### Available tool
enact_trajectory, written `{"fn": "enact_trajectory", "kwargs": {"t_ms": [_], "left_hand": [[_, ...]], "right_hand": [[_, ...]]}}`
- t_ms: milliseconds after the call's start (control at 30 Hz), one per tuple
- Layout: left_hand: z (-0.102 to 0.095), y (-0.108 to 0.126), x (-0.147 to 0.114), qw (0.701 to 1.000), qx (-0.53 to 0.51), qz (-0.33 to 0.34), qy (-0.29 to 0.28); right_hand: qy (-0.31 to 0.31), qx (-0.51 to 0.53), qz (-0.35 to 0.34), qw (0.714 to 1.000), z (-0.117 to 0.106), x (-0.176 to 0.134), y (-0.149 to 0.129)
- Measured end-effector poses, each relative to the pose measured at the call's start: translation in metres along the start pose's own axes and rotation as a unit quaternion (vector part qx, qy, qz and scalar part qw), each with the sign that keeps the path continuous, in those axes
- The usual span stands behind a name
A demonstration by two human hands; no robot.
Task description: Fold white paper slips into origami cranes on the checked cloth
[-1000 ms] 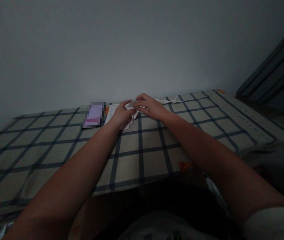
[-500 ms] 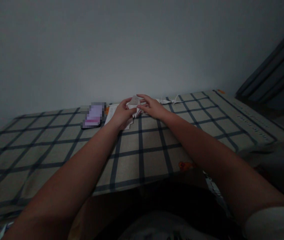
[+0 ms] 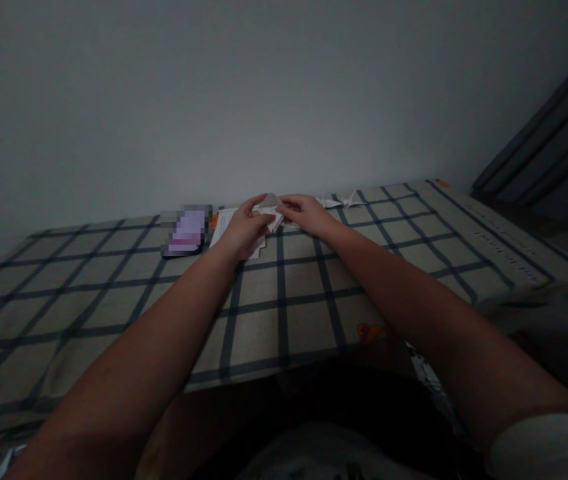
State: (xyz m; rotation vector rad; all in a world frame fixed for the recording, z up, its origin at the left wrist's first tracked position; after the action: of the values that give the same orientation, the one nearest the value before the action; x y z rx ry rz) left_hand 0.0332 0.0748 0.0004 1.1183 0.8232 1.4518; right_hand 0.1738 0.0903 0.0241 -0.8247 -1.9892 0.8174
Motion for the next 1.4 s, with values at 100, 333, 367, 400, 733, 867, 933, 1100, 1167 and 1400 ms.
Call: {"fn": "enact_trajectory", "kwargs": {"t_ms": [100, 333, 367, 400, 733, 867, 933, 1100, 1167, 1400], "left_hand": [[0.000, 0.001, -0.001, 1.000, -0.003, -0.002, -0.001], [0.000, 0.002, 0.000, 1.000, 0.021, 0.005, -0.009], [-0.001, 0.001, 0.000, 0.999, 0.029, 0.010, -0.010], [-0.001, 0.001, 0.000, 0.999, 0.036, 0.013, -0.009], [-0.001, 0.002, -0.001, 0.999, 0.034, -0.001, 0.020], [0.007, -0.005, -0.001, 0.998, -0.028, -0.043, -0.026], [0.012, -0.004, -0.003, 0.996, -0.040, -0.052, -0.053], [0.008, 0.000, -0.004, 0.999, 0.000, -0.041, -0.028], [0.004, 0.002, -0.004, 0.999, 0.008, -0.038, -0.005], [0.005, -0.002, -0.006, 0.997, -0.018, -0.068, 0.000]], "right_hand": [[0.009, 0.004, 0.000, 1.000, -0.002, 0.000, 0.000], [0.029, -0.005, -0.027, 0.999, -0.003, 0.003, 0.003], [0.031, -0.012, -0.030, 0.999, -0.003, 0.003, 0.004], [0.034, -0.019, -0.031, 0.999, -0.004, 0.003, 0.004], [0.057, -0.049, -0.024, 0.997, -0.005, 0.002, 0.003], [0.064, -0.048, -0.029, 0.996, -0.006, 0.003, 0.004], [0.064, -0.050, -0.031, 0.996, -0.007, 0.004, 0.005], [0.048, -0.006, -0.005, 0.999, -0.003, 0.004, 0.009], [0.035, 0.024, 0.017, 0.999, -0.001, 0.004, 0.013], [0.017, 0.032, 0.033, 0.999, -0.002, 0.003, 0.015]]}}
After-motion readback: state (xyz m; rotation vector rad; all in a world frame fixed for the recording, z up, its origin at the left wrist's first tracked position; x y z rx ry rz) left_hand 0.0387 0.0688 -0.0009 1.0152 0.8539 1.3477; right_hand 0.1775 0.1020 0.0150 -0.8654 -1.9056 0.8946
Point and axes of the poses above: each hand's wrist, its own x-axis towards the middle knuckle, its own z-axis out of the palm, y = z × x, the point moved 7 cm from there along x, towards the middle knuckle, and after that the axes turned 8 degrees about -x, right-handed, at the moved point
